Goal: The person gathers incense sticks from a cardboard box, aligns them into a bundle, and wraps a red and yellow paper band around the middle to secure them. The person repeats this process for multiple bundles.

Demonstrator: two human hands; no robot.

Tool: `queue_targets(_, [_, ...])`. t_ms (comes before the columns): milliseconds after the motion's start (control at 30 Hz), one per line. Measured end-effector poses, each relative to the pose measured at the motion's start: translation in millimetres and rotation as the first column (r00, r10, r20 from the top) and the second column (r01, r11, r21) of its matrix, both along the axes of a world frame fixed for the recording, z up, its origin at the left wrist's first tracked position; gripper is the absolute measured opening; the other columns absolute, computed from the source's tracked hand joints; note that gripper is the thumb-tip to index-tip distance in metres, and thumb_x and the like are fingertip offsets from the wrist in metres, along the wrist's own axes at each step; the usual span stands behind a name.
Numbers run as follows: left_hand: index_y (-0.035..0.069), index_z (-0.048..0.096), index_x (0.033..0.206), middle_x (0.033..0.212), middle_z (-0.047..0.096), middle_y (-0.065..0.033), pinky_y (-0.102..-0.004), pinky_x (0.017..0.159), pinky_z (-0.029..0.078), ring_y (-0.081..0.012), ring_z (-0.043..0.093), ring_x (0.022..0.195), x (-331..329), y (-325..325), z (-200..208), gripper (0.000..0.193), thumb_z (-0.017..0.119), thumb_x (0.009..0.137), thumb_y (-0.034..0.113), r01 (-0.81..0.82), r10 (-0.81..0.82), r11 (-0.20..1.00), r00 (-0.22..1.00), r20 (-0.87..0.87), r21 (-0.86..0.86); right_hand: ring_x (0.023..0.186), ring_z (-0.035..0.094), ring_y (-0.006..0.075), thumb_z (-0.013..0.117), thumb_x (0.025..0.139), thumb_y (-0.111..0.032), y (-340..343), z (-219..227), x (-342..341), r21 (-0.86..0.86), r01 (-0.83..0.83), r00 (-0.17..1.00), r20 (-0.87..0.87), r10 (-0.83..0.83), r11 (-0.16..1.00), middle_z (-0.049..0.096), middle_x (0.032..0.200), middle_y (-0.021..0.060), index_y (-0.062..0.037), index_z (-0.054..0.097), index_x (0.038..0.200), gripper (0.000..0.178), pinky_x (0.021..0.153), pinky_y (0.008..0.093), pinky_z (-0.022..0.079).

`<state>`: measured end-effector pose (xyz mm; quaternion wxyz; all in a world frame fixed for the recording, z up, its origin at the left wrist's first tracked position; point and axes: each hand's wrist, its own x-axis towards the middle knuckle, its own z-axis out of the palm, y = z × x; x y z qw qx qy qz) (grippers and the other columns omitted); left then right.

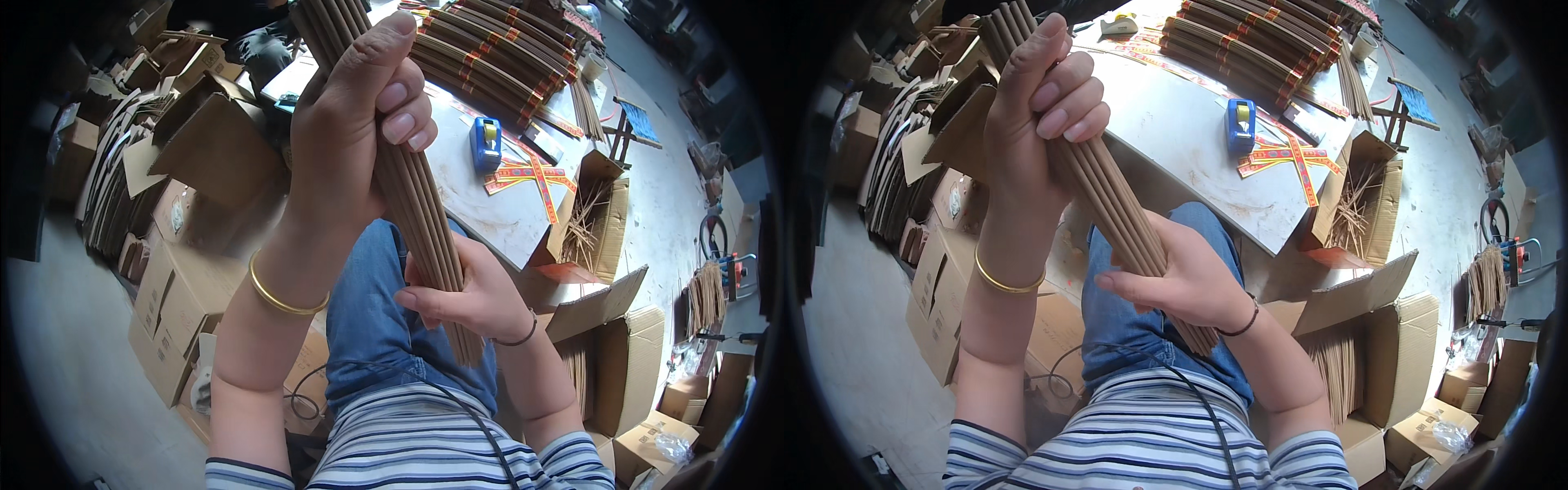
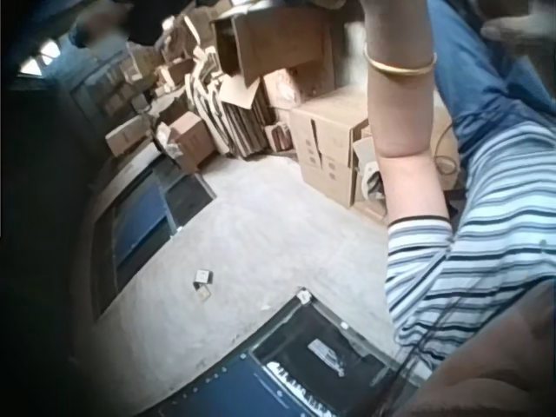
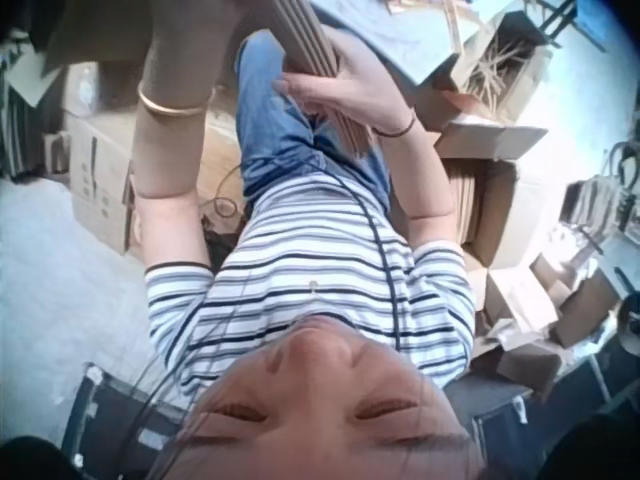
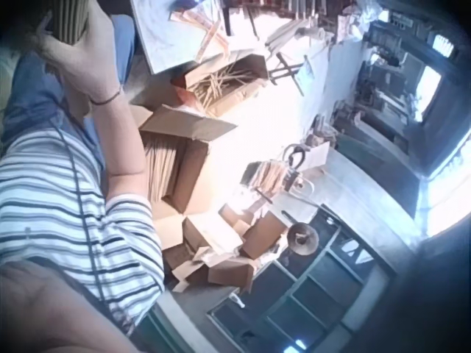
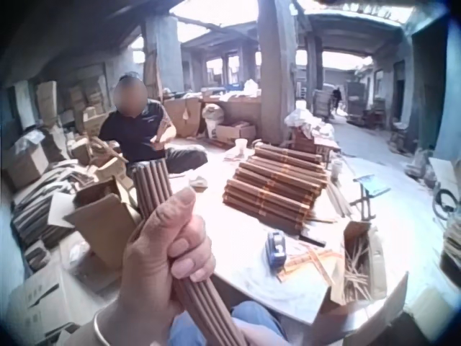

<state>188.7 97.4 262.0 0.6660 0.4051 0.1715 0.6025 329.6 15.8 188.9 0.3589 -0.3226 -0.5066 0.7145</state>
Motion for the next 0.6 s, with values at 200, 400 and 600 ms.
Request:
queue_targets(200, [0.011,0.05,0.086,0.06,0.038,0.0058,-0.021,0.046,0.039,-0.0034,0.041,0.046,-3,-7,-5,0.022,0.046,0.104,0.023,0.439,-0.438,0.896,0.852,0.285,0.065,0.045,0.052,0.01,0.076,0.081,-0.012,-19,-15,1,-0.22,-0.419,0.814,-0.521,0.257,0.881,0.056,0.061,0.004,-0.0023,0.051,0.088,0.028,0.042,0.0224,0.042])
queue_targets(400, [0.007,0.058,0.09,0.062,0.04,0.0056,-0.0219,0.052,0.042,-0.0051,0.046,0.051,-4,-18,6,0.016,0.054,0.1,0.019,0.064,-0.06,0.997,0.994,-0.087,0.042,0.043,0.051,0.0093,0.071,0.083,-0.011,-22,-2,-8,-0.145,-0.093,0.993,-0.087,0.081,0.985,0.054,0.059,0.0012,-0.0035,0.05,0.087,0.022,0.041,0.0228,0.04])
queue_targets(600, [0.01,0.054,0.084,0.062,0.039,0.0073,-0.0213,0.052,0.041,-0.0042,0.044,0.05,-3,-10,-6,0.023,0.053,0.101,0.025,0.195,-0.191,0.979,0.979,0.069,-0.058,0.044,0.051,0.0094,0.071,0.082,-0.008,-16,-14,-1,-0.24,-0.245,0.946,-0.271,0.177,0.939,0.053,0.063,0.0013,-0.0044,0.048,0.082,0.023,0.041,0.0233,0.04])
